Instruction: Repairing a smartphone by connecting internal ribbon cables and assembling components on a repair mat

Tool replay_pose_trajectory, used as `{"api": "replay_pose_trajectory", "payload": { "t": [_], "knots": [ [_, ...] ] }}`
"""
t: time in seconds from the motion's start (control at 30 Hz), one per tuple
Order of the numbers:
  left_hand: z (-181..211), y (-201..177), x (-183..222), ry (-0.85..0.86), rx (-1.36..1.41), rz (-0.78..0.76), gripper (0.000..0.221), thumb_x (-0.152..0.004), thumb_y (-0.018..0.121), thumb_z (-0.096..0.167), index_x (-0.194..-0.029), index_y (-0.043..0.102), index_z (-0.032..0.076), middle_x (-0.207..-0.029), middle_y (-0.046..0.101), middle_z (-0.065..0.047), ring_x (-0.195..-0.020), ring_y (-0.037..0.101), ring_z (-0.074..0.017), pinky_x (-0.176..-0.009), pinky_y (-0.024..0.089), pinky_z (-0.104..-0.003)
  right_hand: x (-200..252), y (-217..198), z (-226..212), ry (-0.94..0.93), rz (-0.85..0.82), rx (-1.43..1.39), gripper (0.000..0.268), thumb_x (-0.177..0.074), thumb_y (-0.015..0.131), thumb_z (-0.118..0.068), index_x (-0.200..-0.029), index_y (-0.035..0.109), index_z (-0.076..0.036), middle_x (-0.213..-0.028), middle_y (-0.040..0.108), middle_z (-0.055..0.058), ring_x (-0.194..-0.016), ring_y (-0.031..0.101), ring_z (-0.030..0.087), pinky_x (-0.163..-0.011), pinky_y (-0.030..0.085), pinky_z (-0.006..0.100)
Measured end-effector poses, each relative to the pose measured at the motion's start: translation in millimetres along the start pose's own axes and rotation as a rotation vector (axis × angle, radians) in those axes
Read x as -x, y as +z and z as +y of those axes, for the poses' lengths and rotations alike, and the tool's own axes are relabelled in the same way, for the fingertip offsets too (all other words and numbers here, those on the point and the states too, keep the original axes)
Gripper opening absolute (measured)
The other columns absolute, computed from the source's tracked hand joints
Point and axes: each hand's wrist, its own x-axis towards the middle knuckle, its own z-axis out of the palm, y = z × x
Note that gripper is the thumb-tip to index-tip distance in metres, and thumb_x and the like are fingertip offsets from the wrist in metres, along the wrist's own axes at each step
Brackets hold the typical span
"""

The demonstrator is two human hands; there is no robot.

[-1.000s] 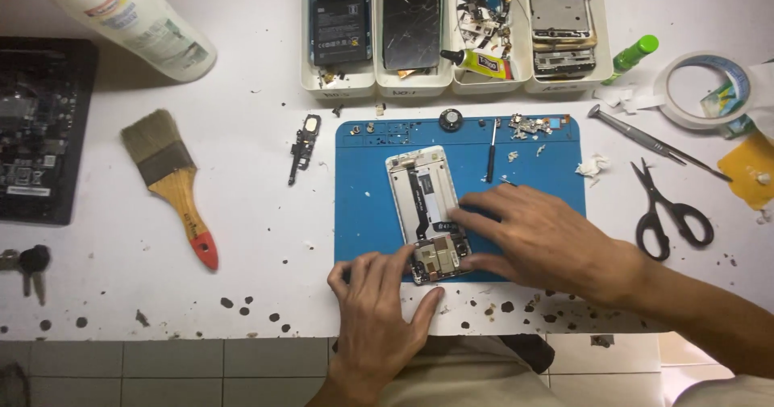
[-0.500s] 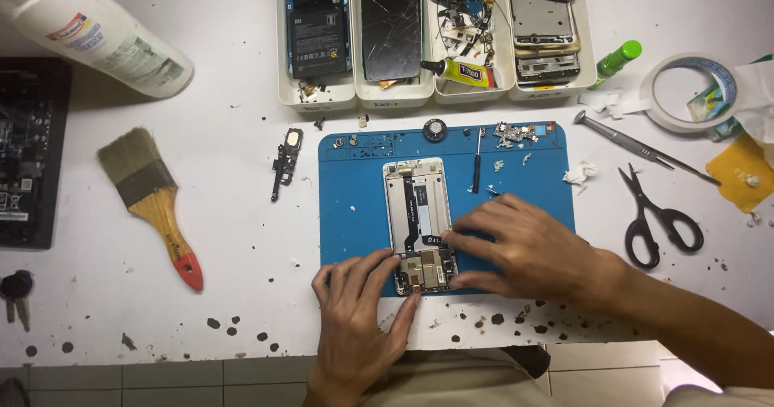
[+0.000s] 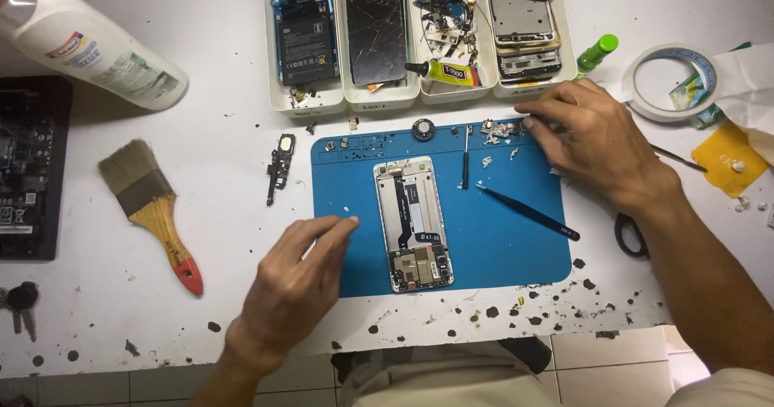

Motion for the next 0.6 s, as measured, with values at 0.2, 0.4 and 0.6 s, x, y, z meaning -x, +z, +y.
{"api": "replay_pose_trajectory", "payload": {
  "t": [0.2,0.4,0.6],
  "knots": [
    [-28,-4,-39,0.167,-0.143,0.005,0.013,-0.097,0.071,0.005,-0.110,0.072,0.001,-0.096,0.078,-0.014,-0.078,0.074,-0.0234,-0.088,0.056,-0.047,-2,3,-7,0.071,-0.166,0.006,0.038,-0.097,0.068,-0.029,-0.130,0.071,-0.009,-0.116,0.068,0.015,-0.110,0.063,0.030,-0.091,0.054,0.047],
    [-56,9,-62,0.207,-0.119,0.015,0.013,-0.096,0.071,0.003,-0.108,0.071,-0.001,-0.100,0.076,-0.017,-0.088,0.072,-0.0305,-0.080,0.055,-0.043,-1,6,-9,0.034,-0.071,0.005,0.027,-0.094,0.075,-0.023,-0.117,0.077,-0.009,-0.109,0.070,0.014,-0.106,0.065,0.030,-0.089,0.057,0.046],
    [-65,24,-66,0.233,-0.037,0.096,0.015,-0.097,0.068,0.001,-0.111,0.068,-0.004,-0.106,0.070,-0.020,-0.094,0.066,-0.0334,-0.083,0.055,-0.043,0,-6,-6,0.058,0.037,-0.200,0.013,-0.097,0.074,-0.003,-0.108,0.070,0.002,-0.106,0.069,0.019,-0.086,0.071,0.026,-0.073,0.063,0.031]
  ]
}}
